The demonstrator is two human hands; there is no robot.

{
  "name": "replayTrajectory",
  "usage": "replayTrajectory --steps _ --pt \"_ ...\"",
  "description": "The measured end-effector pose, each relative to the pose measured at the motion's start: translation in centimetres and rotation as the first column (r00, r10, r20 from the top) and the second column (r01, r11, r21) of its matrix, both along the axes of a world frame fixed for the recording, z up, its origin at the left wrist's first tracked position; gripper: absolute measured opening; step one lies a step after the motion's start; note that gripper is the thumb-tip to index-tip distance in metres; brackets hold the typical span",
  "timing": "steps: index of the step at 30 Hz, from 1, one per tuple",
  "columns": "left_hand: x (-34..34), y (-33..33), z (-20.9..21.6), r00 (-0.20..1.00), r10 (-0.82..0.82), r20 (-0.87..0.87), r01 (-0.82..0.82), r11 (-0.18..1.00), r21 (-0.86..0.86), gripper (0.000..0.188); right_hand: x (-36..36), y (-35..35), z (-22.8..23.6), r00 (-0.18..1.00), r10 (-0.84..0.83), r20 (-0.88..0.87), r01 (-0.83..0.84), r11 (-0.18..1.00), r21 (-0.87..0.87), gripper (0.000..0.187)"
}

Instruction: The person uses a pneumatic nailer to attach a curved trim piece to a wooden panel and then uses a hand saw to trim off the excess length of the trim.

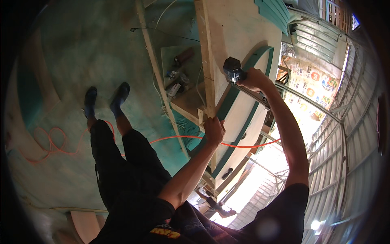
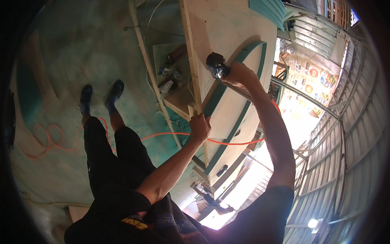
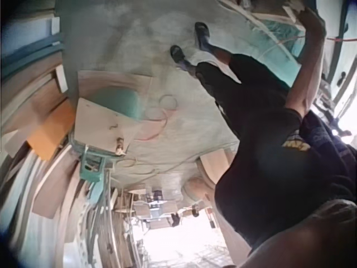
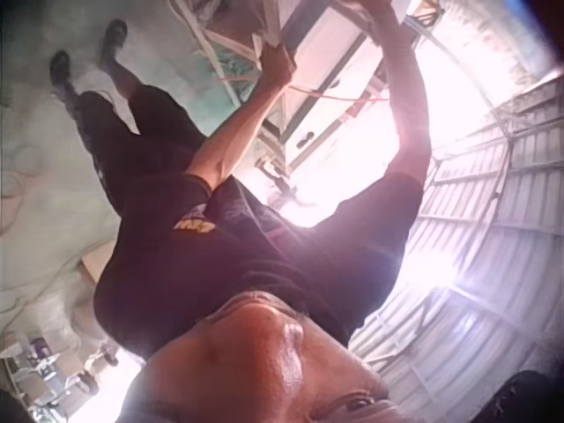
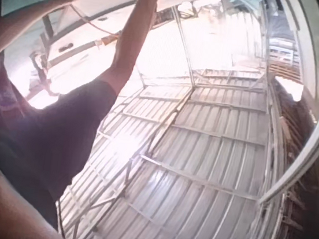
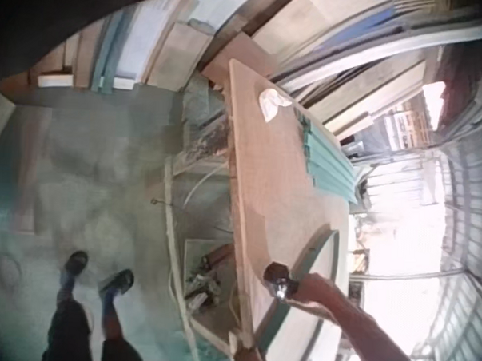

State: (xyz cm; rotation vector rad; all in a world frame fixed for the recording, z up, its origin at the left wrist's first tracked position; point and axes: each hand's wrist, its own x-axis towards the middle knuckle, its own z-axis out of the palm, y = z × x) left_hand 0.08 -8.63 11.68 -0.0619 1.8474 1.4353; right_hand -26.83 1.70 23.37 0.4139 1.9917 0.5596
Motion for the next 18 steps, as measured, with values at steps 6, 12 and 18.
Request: replayTrajectory --steps 6,12,18 --pt "0.9 0.7 -0.3 0.998 0.033 -0.06 -0.035 0.999 -0.032 0.032 -1.4 2.1 -1.6 0.996 0.077 0.035 -0.077 0.997 0.021 0.055" --pt "1.6 0.3 -0.9 0.993 0.075 -0.094 -0.073 0.997 0.026 0.032 -1.0 3.0 -1.6 0.997 0.074 -0.013 -0.074 0.997 -0.032 0.053" --pt "1.5 -0.6 -1.3 0.958 0.235 -0.166 -0.216 0.969 0.121 0.033 -0.8 2.9 -1.4 1.0 0.024 -0.019 -0.025 0.999 -0.047 0.053"
